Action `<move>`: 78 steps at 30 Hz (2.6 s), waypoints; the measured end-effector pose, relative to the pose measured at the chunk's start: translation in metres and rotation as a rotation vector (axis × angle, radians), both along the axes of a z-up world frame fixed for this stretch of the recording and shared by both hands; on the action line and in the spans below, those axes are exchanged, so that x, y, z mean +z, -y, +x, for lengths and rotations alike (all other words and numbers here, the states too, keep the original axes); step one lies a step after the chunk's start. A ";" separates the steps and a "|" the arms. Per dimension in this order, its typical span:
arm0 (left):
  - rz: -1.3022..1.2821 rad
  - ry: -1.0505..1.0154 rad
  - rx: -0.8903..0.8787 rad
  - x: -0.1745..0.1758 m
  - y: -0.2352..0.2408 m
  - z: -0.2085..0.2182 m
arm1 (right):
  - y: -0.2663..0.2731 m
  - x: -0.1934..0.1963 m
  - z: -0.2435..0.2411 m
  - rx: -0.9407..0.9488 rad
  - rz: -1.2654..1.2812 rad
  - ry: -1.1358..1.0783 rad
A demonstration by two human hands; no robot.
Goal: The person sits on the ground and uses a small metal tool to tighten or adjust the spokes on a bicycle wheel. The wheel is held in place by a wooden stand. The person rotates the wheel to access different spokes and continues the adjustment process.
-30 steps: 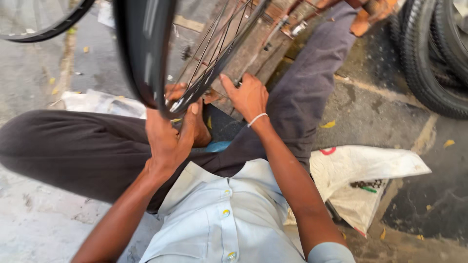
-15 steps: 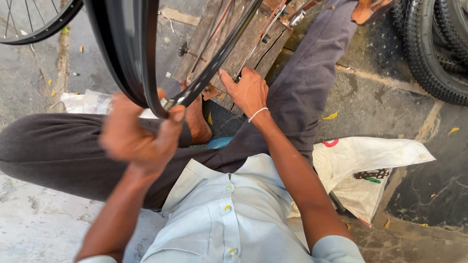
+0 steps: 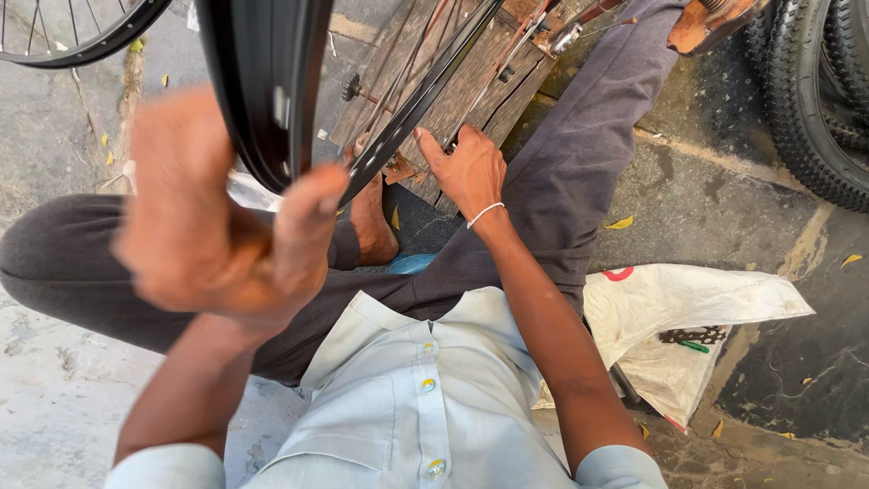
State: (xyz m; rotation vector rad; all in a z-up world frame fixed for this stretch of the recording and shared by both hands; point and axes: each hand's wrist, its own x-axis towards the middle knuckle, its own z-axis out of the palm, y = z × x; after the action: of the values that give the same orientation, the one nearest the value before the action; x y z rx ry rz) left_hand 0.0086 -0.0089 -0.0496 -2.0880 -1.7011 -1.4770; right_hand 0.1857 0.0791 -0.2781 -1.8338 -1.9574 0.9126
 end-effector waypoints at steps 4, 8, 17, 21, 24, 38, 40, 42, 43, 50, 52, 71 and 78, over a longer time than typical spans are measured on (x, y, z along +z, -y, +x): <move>-0.080 0.106 0.030 -0.058 0.022 0.002 | 0.000 0.000 0.000 0.013 -0.001 0.000; -0.401 0.167 0.041 -0.100 0.032 0.007 | 0.000 -0.003 0.002 0.004 0.008 -0.014; -0.588 0.374 0.111 -0.125 0.031 0.012 | 0.000 -0.002 0.000 0.003 0.056 -0.021; -0.442 0.291 0.089 -0.120 0.031 0.012 | 0.000 -0.002 0.001 -0.001 -0.011 0.007; -0.337 0.263 0.111 -0.100 0.029 0.009 | 0.000 -0.003 0.001 0.000 -0.003 0.014; -0.215 0.377 -0.036 -0.038 0.042 0.004 | 0.013 0.098 0.028 0.161 0.444 -0.328; -0.247 0.406 -0.064 -0.042 0.034 0.012 | 0.021 0.140 0.025 0.312 0.526 -0.479; -0.213 0.503 -0.106 -0.036 0.022 0.013 | 0.014 0.179 0.017 0.446 0.626 -0.618; -0.179 0.472 -0.131 -0.028 0.014 0.012 | 0.006 0.196 0.013 0.506 0.674 -0.684; -0.092 0.691 -0.308 0.029 -0.022 0.020 | -0.029 0.249 -0.001 0.672 0.278 -1.145; -0.090 0.771 -0.321 0.034 -0.023 0.024 | -0.044 0.260 0.005 0.761 0.135 -1.101; -0.125 0.743 -0.324 0.037 -0.024 0.017 | 0.017 0.208 -0.054 0.269 1.081 -0.813; -0.111 0.704 -0.368 0.039 -0.025 0.019 | -0.042 0.265 0.001 0.763 1.001 -0.498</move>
State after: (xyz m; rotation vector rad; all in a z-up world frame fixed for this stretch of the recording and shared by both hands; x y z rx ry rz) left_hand 0.0273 0.0164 -0.0108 -2.1709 -1.6450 -2.5188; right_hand 0.1872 0.1212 -0.0132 -0.2781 -2.1404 0.3286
